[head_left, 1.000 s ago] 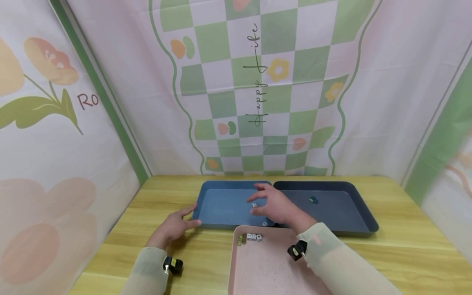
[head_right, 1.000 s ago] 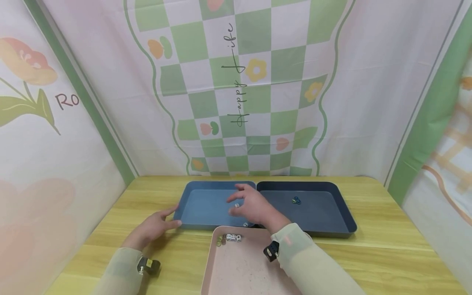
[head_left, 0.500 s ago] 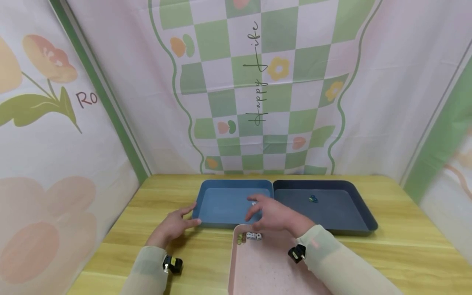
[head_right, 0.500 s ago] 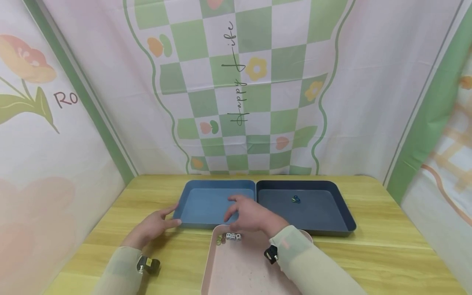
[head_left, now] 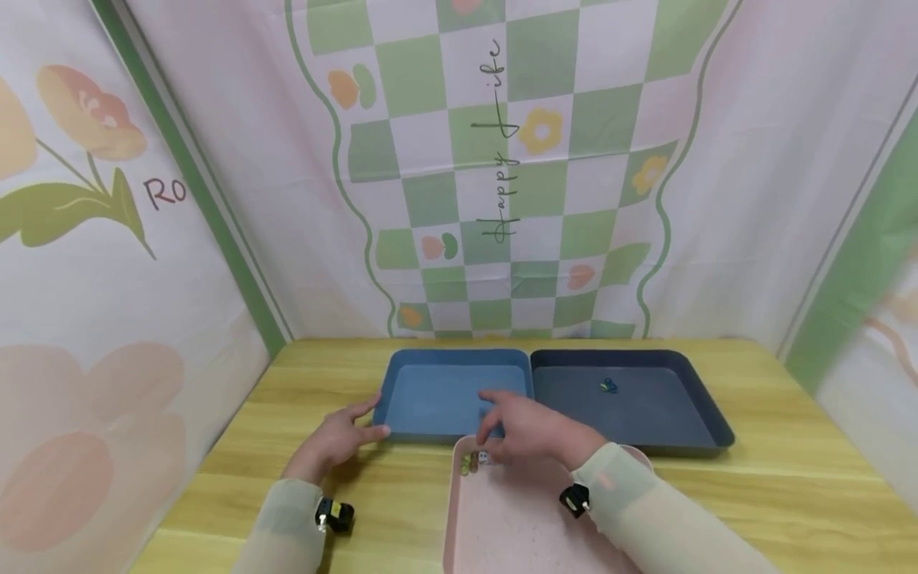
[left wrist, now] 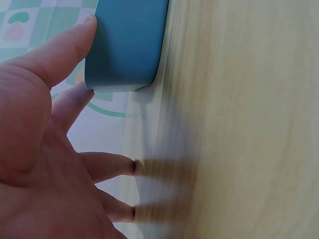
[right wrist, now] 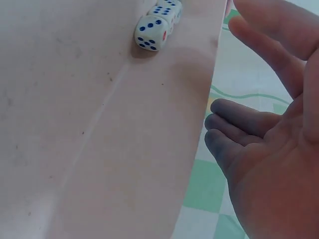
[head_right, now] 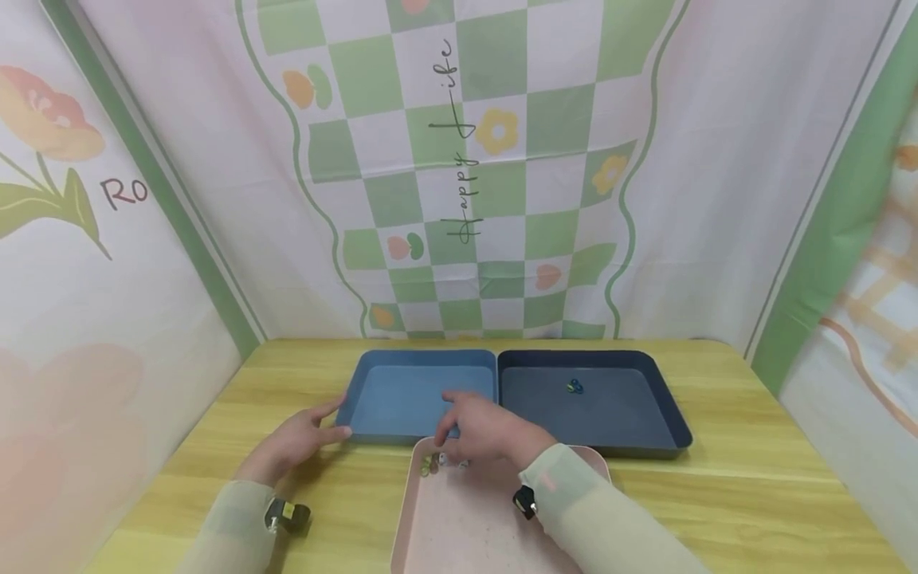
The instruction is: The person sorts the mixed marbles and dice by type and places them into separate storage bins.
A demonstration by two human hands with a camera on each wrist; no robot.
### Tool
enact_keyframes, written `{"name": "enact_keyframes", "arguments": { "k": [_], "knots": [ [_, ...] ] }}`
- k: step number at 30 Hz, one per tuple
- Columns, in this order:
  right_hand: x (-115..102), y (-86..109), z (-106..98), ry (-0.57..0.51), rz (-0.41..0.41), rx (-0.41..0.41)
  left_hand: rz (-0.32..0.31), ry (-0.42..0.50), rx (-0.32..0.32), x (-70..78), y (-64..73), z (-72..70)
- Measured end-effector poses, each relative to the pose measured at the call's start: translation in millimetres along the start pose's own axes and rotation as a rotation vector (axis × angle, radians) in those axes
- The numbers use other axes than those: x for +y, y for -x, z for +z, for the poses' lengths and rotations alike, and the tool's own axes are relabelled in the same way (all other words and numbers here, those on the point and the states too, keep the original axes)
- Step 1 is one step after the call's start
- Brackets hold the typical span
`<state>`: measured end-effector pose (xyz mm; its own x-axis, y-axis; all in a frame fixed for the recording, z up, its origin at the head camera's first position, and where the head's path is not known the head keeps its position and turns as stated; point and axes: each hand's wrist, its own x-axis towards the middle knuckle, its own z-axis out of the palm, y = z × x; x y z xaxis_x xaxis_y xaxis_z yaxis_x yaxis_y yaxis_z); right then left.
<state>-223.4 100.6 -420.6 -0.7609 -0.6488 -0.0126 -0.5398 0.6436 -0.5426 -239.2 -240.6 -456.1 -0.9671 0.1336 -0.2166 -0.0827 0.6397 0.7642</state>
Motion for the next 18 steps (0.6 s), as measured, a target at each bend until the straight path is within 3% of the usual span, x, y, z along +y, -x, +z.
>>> {"name": "enact_keyframes", "arguments": {
  "k": [10, 18],
  "knots": [
    [-1, -0.6, 11, 0.201, -0.074, -0.008, -0.002, 0.022, -0.006, -3.4, 0.3, 2.2],
    [1, -4.7, 14, 0.231, -0.09, -0.037, -0.005, 0.014, -0.01, -2.5, -1.3, -0.5]
  ]
}}
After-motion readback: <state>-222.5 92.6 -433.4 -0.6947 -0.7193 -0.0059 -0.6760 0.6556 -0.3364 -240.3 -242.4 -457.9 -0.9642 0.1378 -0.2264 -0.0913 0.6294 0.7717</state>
